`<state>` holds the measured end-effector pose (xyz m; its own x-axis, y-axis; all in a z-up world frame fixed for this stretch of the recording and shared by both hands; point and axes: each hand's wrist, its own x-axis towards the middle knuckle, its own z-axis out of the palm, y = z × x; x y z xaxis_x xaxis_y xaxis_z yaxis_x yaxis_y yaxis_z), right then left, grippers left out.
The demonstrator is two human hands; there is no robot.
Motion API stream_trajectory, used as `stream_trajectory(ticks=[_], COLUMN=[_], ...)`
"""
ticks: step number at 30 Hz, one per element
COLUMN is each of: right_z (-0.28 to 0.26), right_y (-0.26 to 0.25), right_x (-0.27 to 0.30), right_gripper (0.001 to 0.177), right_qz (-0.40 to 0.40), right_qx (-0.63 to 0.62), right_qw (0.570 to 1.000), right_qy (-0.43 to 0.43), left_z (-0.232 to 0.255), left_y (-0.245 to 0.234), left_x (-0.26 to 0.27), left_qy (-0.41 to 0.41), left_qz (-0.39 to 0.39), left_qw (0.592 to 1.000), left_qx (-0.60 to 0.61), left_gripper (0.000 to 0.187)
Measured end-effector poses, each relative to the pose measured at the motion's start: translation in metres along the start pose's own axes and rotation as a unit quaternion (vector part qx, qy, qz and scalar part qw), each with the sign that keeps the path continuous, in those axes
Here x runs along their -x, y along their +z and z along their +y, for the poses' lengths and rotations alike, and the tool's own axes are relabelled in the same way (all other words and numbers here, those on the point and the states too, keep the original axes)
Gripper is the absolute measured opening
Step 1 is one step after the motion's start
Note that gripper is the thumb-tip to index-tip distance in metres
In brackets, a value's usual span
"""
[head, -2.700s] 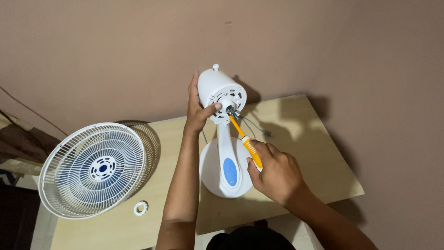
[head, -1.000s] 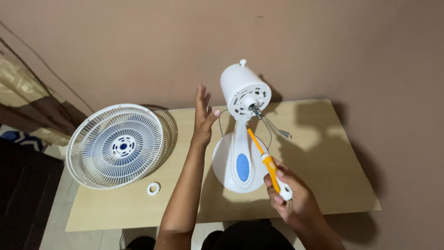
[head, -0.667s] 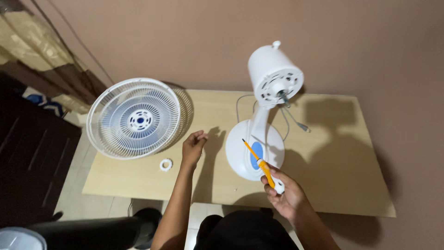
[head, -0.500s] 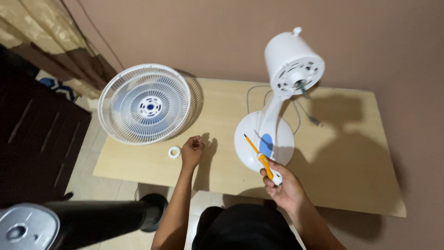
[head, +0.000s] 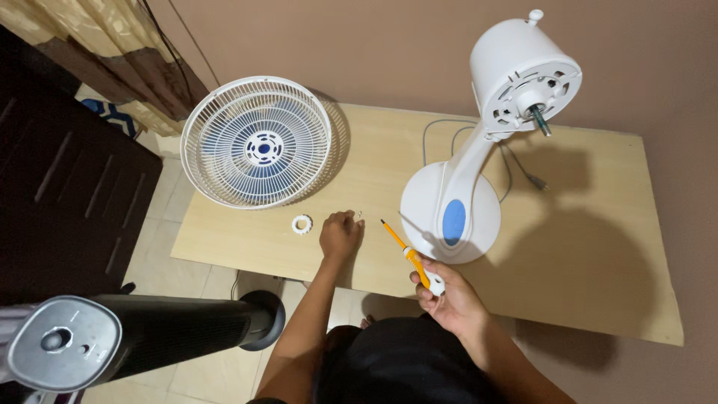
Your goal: The person assembles a white table fan by first tightening a screw on the motor housing with a screwdriver. They then attach the front grill, secure it with a plastic nut, and finally install the blue fan blade onto the motor shaft.
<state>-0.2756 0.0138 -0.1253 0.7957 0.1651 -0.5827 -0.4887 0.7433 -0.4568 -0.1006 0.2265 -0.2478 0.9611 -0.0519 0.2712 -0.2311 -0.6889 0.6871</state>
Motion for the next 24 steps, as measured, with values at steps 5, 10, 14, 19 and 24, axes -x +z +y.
stream_trajectory(ticks=[5, 10, 14, 19, 24], right_z=[0.007, 0.013, 0.014, 0.015, 0.014], right_y=[-0.002, -0.009, -0.017, -0.019, -0.012], right_x=[0.003, 0.005, 0.007, 0.011, 0.022], right_gripper=[0.040, 0.042, 0.044, 0.044, 0.052], right_qz=[-0.006, 0.016, 0.035, 0.057, 0.074], right_qx=[0.003, -0.009, -0.004, 0.009, 0.033], right_qw=[1.000, 1.000, 0.999, 0.998, 0.997], right_qy=[-0.006, 0.002, 0.005, 0.001, 0.010], left_z=[0.005, 0.006, 0.003, -0.003, -0.008], left_y=[0.006, 0.014, 0.022, 0.025, 0.033], left_x=[-0.005, -0.009, -0.006, -0.003, 0.013], left_qy=[-0.014, -0.001, 0.009, -0.004, -0.043], left_qz=[0.004, 0.006, 0.052, 0.061, 0.023], left_qw=[1.000, 0.998, 0.997, 0.998, 0.943], left_qx=[-0.016, -0.059, -0.060, -0.029, 0.330], left_gripper=[0.024, 0.017, 0.009, 0.008, 0.006])
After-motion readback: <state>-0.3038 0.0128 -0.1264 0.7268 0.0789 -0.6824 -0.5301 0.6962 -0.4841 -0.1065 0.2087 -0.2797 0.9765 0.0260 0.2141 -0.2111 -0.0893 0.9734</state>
